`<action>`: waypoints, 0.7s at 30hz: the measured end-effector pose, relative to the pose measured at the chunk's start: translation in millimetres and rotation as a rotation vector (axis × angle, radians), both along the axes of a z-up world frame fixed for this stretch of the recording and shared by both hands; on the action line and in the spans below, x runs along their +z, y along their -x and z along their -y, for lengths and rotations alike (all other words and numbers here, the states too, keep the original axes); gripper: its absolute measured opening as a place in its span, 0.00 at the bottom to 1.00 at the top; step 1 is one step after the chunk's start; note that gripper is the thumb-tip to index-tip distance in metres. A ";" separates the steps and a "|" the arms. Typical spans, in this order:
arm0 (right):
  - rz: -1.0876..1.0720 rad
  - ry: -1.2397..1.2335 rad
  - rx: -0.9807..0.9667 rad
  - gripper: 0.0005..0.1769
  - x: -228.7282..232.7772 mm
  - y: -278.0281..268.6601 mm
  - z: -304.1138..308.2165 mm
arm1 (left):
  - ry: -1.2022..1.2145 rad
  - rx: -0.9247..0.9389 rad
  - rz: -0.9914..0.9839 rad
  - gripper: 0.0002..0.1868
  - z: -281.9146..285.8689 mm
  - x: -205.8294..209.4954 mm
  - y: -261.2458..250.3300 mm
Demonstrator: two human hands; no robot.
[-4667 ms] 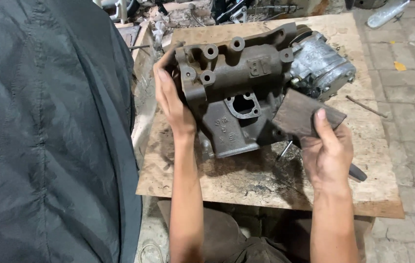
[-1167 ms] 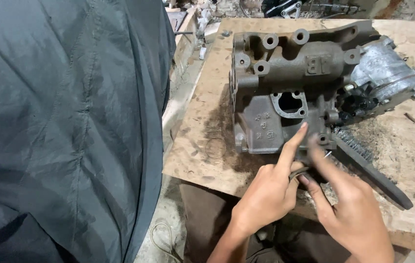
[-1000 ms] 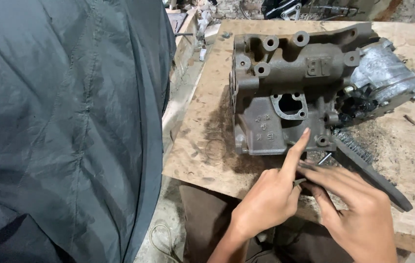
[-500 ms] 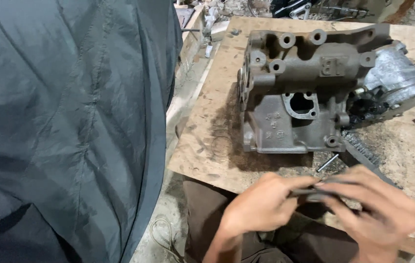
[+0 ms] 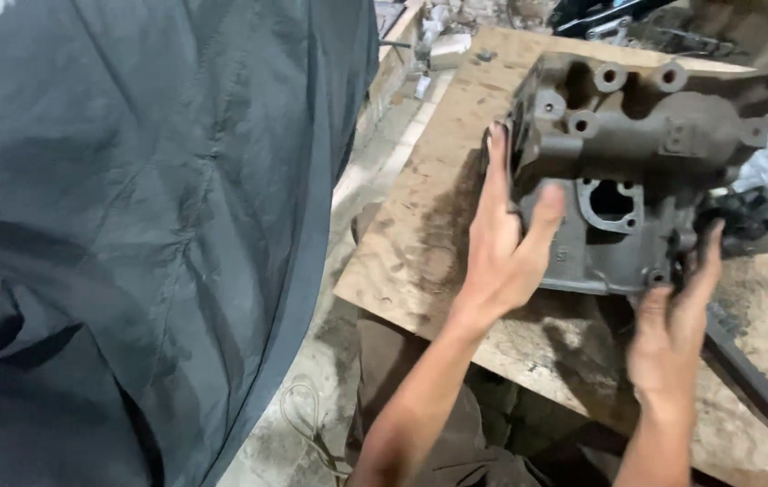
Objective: The person scrubs a dark metal engine part with a wire brush on a wooden workbench. They rotate the part to reach different surfaces and continue scrubbing until the end of the clip.
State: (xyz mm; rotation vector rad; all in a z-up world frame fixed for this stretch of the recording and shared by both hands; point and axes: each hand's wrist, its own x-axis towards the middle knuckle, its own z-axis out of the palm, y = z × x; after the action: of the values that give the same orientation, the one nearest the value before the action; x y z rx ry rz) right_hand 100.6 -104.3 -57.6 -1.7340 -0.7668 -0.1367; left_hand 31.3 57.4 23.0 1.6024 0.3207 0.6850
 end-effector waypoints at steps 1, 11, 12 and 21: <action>0.011 0.011 -0.014 0.45 -4.1 -0.4 1.6 | -0.041 -0.033 -0.038 0.53 2.5 -6.4 6.3; 0.062 0.026 0.026 0.46 -22.8 -11.1 11.3 | 0.189 -0.244 -0.141 0.64 -46.6 -36.0 -27.5; 0.049 0.017 0.043 0.45 -23.8 -11.3 12.6 | 0.184 -0.267 -0.116 0.62 -49.4 -43.8 -29.5; -0.035 0.058 -0.010 0.44 -16.8 -4.7 9.2 | 0.000 -0.274 -0.131 0.60 -27.9 -27.7 -2.3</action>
State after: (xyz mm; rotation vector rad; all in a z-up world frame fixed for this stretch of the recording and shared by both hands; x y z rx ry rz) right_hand 105.3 -113.5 -74.3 -1.7905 -0.7431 -0.0915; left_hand 33.6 85.3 -4.6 1.6558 0.1912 0.3716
